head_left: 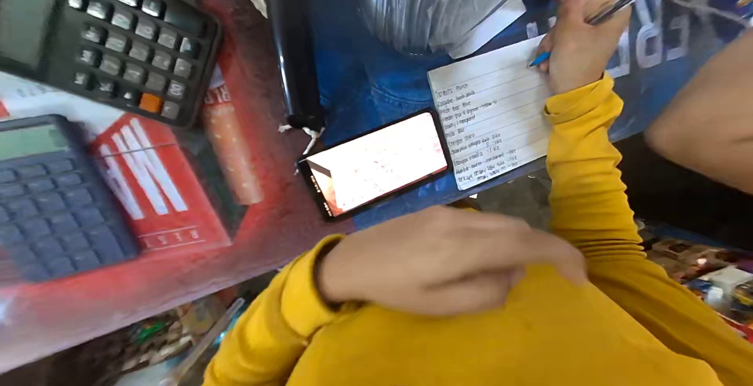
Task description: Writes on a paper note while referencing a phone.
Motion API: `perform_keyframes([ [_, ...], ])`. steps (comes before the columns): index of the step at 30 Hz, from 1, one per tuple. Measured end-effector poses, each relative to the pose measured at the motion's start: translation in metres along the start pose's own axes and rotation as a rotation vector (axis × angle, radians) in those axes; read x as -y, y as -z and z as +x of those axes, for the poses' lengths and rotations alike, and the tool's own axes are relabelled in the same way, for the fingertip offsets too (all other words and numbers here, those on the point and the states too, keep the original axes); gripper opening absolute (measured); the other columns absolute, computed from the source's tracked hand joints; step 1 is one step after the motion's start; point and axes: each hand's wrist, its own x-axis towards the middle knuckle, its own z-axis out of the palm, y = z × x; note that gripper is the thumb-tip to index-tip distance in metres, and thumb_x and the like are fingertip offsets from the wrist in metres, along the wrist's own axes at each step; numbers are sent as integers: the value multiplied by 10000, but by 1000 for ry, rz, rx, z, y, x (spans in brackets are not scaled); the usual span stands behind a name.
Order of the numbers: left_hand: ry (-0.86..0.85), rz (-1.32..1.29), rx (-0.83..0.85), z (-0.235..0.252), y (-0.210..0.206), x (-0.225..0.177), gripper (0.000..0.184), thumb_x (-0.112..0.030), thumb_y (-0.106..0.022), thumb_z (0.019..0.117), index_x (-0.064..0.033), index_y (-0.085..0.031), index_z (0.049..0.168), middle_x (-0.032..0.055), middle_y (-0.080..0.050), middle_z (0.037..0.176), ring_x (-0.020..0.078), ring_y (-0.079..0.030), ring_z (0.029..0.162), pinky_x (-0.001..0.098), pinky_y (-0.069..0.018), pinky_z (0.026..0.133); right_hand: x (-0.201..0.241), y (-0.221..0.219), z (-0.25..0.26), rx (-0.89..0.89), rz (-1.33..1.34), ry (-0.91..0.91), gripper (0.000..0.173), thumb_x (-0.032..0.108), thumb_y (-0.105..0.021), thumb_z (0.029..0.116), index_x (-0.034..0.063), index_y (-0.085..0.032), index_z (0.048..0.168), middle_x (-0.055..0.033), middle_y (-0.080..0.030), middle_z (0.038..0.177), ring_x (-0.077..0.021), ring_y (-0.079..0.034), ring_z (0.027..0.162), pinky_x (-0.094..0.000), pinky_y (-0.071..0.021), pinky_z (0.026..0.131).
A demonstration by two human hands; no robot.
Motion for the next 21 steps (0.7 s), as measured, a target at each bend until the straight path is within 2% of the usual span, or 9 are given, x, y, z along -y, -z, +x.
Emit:
perform_keyframes([
  [2, 19, 137, 48, 4, -15, 32, 275, -9, -456, 1014, 16, -692, 1155, 118, -655, 872, 170, -616, 778, 258, -513, 721, -1, 0, 1, -6, 9, 10, 449, 84, -501, 1025, 240, -428, 611, 153, -467, 470, 39, -447, 372, -161, -392, 370],
  [4, 17, 299, 104, 1, -29, 55, 229, -5, -525, 1004, -7, -727, 1112, 143, -703, 972, 231, -691, 905, 313, -566, 809, 0, -1, 0, -18, -1, -1, 442, 96, -498, 1038, 227, -424, 622, 143, -461, 471, 31, -450, 374, -164, -396, 375],
  [5, 13, 335, 139, -2, -33, 63, 220, -4, -533, 1006, -8, -737, 1086, 155, -717, 1047, 255, -701, 1004, 338, -564, 891, 1, -1, 0, -17, -4, -2, 438, 102, -497, 1044, 223, -423, 629, 142, -457, 474, 30, -452, 376, -165, -404, 378],
  [7, 1, 363, 210, -5, -35, 72, 237, 16, -507, 1007, 5, -741, 1044, 171, -711, 1175, 295, -661, 1186, 375, -513, 1035, 0, 0, 0, -2, -13, 16, 442, 101, -499, 1041, 225, -427, 623, 146, -452, 474, 31, -452, 381, -167, -407, 385],
  [10, 22, 423, 265, -4, -34, 70, 257, 17, -491, 1014, 3, -738, 1085, 160, -686, 1286, 320, -588, 1314, 411, -440, 1135, -3, 2, 0, 18, -28, 18, 440, 107, -515, 1020, 237, -417, 611, 155, -439, 476, 33, -442, 390, -176, -399, 403],
  [13, 64, 501, 269, -3, -34, 69, 245, 11, -495, 1012, 4, -725, 1099, 151, -674, 1311, 332, -579, 1324, 432, -446, 1125, 3, 2, 2, -5, 34, -54, 434, 118, -488, 1059, 211, -442, 637, 133, -469, 461, 20, -465, 366, -166, -417, 372],
  [15, 84, 528, 266, -6, -36, 72, 247, 14, -491, 1012, 21, -714, 1118, 167, -669, 1319, 349, -585, 1314, 441, -462, 1109, 1, 2, 2, -12, -14, -36, 438, 124, -483, 1059, 206, -433, 632, 134, -456, 474, 22, -456, 378, -170, -410, 385],
  [18, 128, 517, 282, -8, -36, 74, 251, 21, -486, 1010, 31, -709, 1125, 168, -699, 1253, 353, -615, 1275, 442, -474, 1097, -3, 1, 3, -14, -57, 15, 451, 117, -504, 1029, 226, -405, 602, 143, -427, 473, 26, -429, 387, -185, -388, 402],
  [21, 139, 511, 284, -8, -35, 75, 237, -1, -509, 1009, 13, -722, 1111, 143, -725, 1187, 325, -642, 1238, 421, -483, 1086, 0, 0, 2, -50, -51, 0, 457, 113, -498, 1039, 222, -406, 604, 137, -432, 469, 26, -431, 381, -175, -386, 395],
])
